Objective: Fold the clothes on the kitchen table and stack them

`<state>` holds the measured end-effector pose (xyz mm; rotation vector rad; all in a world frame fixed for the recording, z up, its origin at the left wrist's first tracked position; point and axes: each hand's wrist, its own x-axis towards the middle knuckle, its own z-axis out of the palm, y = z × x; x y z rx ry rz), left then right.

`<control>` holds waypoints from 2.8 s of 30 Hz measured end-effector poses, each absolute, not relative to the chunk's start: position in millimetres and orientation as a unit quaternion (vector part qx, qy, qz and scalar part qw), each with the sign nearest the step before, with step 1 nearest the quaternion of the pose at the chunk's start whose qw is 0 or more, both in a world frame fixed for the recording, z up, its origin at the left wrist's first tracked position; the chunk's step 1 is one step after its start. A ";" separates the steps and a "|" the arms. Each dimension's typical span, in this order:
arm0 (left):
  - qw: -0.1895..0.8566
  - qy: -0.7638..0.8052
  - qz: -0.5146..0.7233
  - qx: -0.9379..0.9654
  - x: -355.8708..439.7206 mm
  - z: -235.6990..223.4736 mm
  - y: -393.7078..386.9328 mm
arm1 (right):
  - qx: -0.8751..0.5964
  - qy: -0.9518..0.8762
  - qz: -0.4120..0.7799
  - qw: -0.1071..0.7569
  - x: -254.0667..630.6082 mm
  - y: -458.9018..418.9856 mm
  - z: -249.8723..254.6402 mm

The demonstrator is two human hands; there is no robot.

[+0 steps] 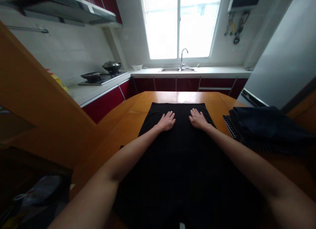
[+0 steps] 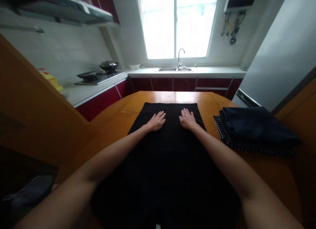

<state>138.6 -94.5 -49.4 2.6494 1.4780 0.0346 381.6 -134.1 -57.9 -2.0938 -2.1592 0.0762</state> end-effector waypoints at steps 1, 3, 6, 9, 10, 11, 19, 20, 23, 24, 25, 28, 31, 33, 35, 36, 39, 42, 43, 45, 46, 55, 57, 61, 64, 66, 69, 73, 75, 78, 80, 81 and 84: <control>0.061 0.455 0.014 0.888 154.6 -53.9 -93.8 | -0.656 -0.751 0.038 0.074 366.5 -127.8 -60.4; 0.076 0.416 0.024 0.906 172.6 -60.7 -86.5 | -0.602 -0.793 0.053 0.083 351.9 -115.2 -65.2; 0.084 0.438 0.038 0.894 155.4 -62.1 -57.8 | -0.610 -0.786 0.059 0.082 377.5 -94.7 -68.5; 0.075 0.510 0.039 0.856 108.1 -58.1 -19.4 | -0.677 -0.729 0.059 0.078 432.7 -74.0 -68.3; 0.072 0.533 0.037 0.842 93.2 -57.0 -8.2 | -0.692 -0.715 0.058 0.080 449.5 -68.2 -68.4; 0.071 0.552 0.032 0.830 80.7 -56.2 1.2 | -0.704 -0.703 0.057 0.082 463.4 -63.1 -68.9; 0.082 0.650 0.026 0.755 54.7 -51.0 26.0 | -0.737 -0.668 0.052 0.091 484.8 -57.7 -67.1; 0.089 0.663 0.028 0.743 52.4 -48.2 25.2 | -0.746 -0.658 0.037 0.096 481.3 -61.3 -63.1; 0.089 0.678 0.060 0.727 41.2 -38.0 13.3 | -0.747 -0.651 -0.039 0.131 460.5 -78.4 -47.5; 0.087 0.667 0.072 0.737 36.4 -34.7 5.2 | -0.734 -0.661 -0.058 0.145 449.5 -86.4 -42.4; 0.087 0.651 0.079 0.750 31.1 -31.6 -5.2 | -0.717 -0.676 -0.067 0.156 436.6 -95.6 -37.9; 0.107 0.598 0.075 0.791 11.8 -24.0 -48.6 | -0.671 -0.723 -0.048 0.159 387.5 -130.7 -28.1; 0.159 0.556 0.062 0.814 -13.7 -16.5 -101.7 | -0.605 -0.781 0.014 0.156 328.6 -174.4 -22.1; 0.193 0.546 0.066 0.813 -33.4 -11.2 -136.4 | -0.552 -0.816 0.056 0.164 288.1 -205.0 -18.9; 0.207 0.556 0.087 0.800 -53.4 -7.1 -167.5 | -0.497 -0.846 0.085 0.170 250.2 -234.4 -16.2; 0.208 0.566 0.099 0.792 -62.9 -6.2 -181.2 | -0.470 -0.861 0.100 0.168 233.4 -248.2 -15.3; 0.203 0.598 0.123 0.766 -87.9 -9.4 -213.7 | -0.388 -0.899 0.140 0.149 195.6 -283.3 -16.9; 0.164 0.621 0.139 0.754 -105.0 -19.4 -231.7 | -0.339 -0.920 0.157 0.118 178.2 -306.0 -27.4; 0.152 0.626 0.146 0.751 -108.8 -22.8 -234.6 | -0.335 -0.922 0.156 0.112 175.9 -310.4 -32.2; 0.150 0.634 0.154 0.743 -113.7 -27.6 -237.0 | -0.338 -0.923 0.147 0.113 174.7 -315.4 -41.5; 0.157 0.636 0.155 0.740 -115.1 -28.8 -237.1 | -0.342 -0.921 0.141 0.119 175.0 -316.4 -45.2; 0.227 0.582 0.169 0.762 -114.1 -16.2 -249.3 | -0.350 -0.916 0.130 0.145 176.5 -314.7 -53.5; 0.254 0.584 0.168 0.752 -114.5 -14.2 -253.2 | -0.349 -0.916 0.128 0.147 176.7 -314.8 -54.1; 0.282 0.597 0.156 0.735 -116.2 -15.0 -256.4 | -0.347 -0.917 0.128 0.151 177.7 -315.2 -53.3; 0.283 0.610 0.153 0.725 -117.0 -16.7 -256.2 | -0.346 -0.917 0.132 0.148 177.8 -315.2 -52.1; 0.284 0.615 0.150 0.721 -117.5 -17.1 -255.8 | -0.348 -0.916 0.133 0.147 177.5 -315.0 -52.1; 0.303 0.620 0.140 0.710 -118.6 -16.2 -256.2 | -0.349 -0.916 0.133 0.148 177.1 -314.5 -53.1; 0.338 0.610 0.149 0.701 -120.7 -12.3 -260.2 | -0.335 -0.918 0.129 0.169 177.4 -315.7 -52.6; 0.366 0.589 0.175 0.699 -120.7 -8.6 -263.5 | -0.297 -0.927 0.127 0.193 177.6 -317.6 -50.4; 0.429 0.558 0.227 0.673 -117.5 -1.4 -267.8 | -0.222 -0.942 0.130 0.214 177.4 -321.1 -46.0; 0.467 0.553 0.256 0.640 -112.7 3.0 -268.6 | -0.191 -0.947 0.142 0.214 176.9 -322.5 -44.2; 0.481 0.553 0.269 0.624 -109.6 4.6 -268.3 | -0.184 -0.947 0.151 0.214 176.5 -322.6 -44.1; 0.533 0.528 0.303 0.588 -98.0 5.7 -266.1 | -0.187 -0.931 0.197 0.243 174.4 -319.6 -46.5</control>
